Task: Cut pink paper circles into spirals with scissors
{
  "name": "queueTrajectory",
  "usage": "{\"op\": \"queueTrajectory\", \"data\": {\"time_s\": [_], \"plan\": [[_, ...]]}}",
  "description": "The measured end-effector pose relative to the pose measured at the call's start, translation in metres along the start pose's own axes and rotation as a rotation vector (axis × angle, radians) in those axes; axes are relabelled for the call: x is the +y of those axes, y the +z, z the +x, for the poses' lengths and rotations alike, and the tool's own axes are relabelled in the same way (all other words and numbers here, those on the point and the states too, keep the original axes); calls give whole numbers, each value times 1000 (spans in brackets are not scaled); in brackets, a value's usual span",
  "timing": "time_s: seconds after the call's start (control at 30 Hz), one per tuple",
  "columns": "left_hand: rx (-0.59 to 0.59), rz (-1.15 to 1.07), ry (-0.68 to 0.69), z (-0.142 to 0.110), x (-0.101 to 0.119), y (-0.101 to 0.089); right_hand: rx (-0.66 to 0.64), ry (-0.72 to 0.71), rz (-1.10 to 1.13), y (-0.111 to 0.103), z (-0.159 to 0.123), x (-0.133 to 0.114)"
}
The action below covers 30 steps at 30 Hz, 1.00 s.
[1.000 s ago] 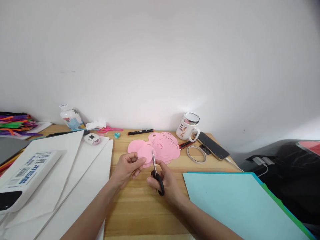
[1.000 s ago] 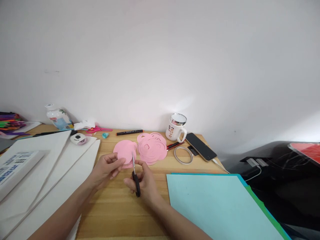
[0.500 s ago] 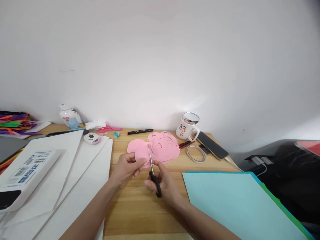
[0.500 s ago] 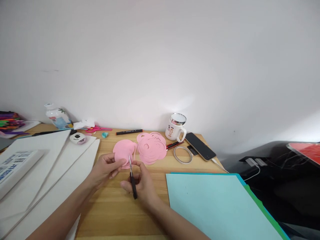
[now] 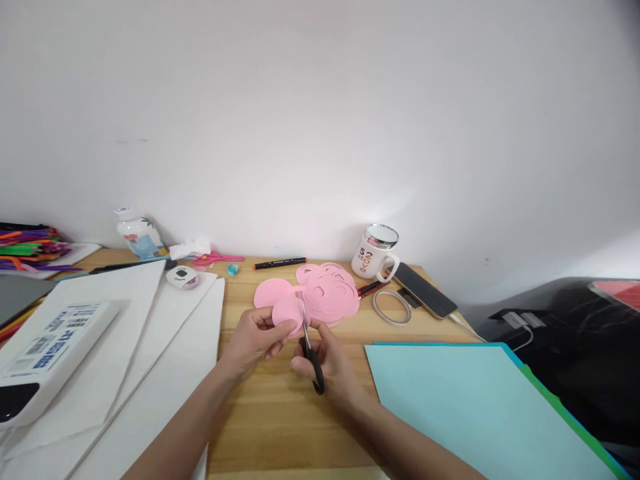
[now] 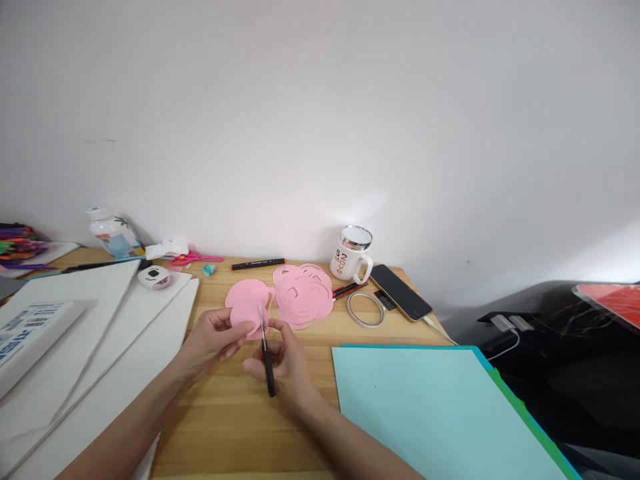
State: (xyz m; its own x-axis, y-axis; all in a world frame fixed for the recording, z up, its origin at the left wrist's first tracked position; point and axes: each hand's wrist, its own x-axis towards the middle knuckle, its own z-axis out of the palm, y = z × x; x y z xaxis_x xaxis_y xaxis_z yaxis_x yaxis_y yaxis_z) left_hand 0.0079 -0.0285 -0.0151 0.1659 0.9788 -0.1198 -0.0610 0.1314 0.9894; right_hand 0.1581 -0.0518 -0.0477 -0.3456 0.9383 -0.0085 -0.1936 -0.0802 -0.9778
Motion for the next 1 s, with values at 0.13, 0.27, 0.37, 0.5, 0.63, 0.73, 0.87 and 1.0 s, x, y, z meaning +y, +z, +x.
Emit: {"op": "queueTrajectory", "data": {"time_s": [0.13, 0.27, 0.37, 0.5, 0.63, 0.73, 0.87, 1.0], "plan": [[7, -17, 10, 0, 0, 0, 13, 5, -27, -1, -1, 1], [14, -27, 10, 1, 0, -1, 26, 25, -47, 0, -2, -1], [23, -25, 4, 1, 0, -1, 30, 23, -49, 0, -2, -2], [32, -17, 0, 1, 1, -1, 18, 26, -49, 0, -2, -1], [64, -33, 26, 2, 2, -1, 8, 35, -54, -1, -3, -1], [69, -63, 44, 2, 4, -2, 4, 39, -65, -1, -4, -1], [55, -96, 56, 1, 3, -1, 10, 35, -90, 0, -4, 1], [-8, -67, 46, 1, -1, -1, 15, 31, -72, 1, -4, 4]]}}
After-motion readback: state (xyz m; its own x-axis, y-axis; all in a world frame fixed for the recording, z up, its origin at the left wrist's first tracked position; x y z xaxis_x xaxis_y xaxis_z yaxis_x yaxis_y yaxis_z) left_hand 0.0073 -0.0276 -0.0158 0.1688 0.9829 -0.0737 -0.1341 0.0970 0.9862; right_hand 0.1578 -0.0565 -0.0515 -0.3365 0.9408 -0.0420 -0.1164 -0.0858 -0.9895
